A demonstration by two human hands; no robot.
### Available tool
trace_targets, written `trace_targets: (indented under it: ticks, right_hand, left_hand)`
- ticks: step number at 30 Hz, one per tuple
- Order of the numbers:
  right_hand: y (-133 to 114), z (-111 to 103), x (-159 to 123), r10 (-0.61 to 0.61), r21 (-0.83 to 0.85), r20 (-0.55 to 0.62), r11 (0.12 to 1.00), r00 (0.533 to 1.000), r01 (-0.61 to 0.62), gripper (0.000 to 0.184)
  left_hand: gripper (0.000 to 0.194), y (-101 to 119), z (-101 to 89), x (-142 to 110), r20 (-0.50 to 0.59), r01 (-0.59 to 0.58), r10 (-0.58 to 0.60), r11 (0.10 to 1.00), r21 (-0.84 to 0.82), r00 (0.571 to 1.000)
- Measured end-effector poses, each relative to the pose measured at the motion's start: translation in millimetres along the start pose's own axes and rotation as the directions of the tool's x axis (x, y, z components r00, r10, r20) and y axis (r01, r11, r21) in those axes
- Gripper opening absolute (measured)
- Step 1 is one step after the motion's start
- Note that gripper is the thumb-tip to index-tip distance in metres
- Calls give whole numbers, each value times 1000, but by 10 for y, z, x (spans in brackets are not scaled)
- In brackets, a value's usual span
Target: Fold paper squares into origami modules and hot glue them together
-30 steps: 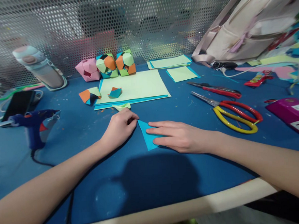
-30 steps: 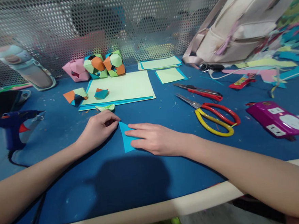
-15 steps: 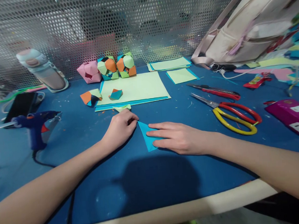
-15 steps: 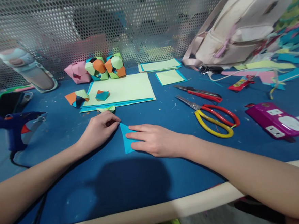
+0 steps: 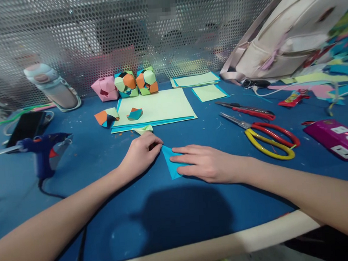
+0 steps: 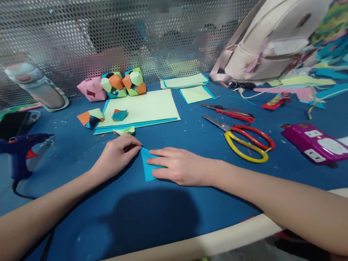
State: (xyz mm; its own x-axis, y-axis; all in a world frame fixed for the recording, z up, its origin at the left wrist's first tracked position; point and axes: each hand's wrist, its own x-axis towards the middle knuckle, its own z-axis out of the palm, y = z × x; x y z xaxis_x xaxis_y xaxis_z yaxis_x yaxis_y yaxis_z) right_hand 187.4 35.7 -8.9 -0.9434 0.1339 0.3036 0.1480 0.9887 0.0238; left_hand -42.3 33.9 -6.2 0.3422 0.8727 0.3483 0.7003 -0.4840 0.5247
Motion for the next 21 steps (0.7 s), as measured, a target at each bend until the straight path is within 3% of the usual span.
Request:
trace_targets:
  ticks: [9, 14, 17, 19, 21]
  right_hand:
    - [-9, 3, 8, -24, -26, -29, 999, 999, 23, 26]
    - [-11, 1, 8, -12, -38, -13, 999, 1000, 11, 27]
    - [-3, 19, 1, -18, -38, -17, 999, 1000, 17, 26]
    - [5, 35, -5, -27, -28, -33, 999, 999, 26, 27]
    - [10, 45, -9, -30, -17, -48, 999, 998, 29, 29]
  left_hand:
    - [13, -36, 73, 47, -27, -34, 38, 992, 123, 999]
    - [16, 61, 5, -32, -43, -97, 103, 989, 115, 994]
    - [20, 228, -70, -133, 82, -199, 192, 977, 82, 978]
    - [21, 340, -114, -187, 257, -270, 247, 961, 59, 934]
    - [21, 417, -142, -216, 372, -270, 237, 962, 38, 897]
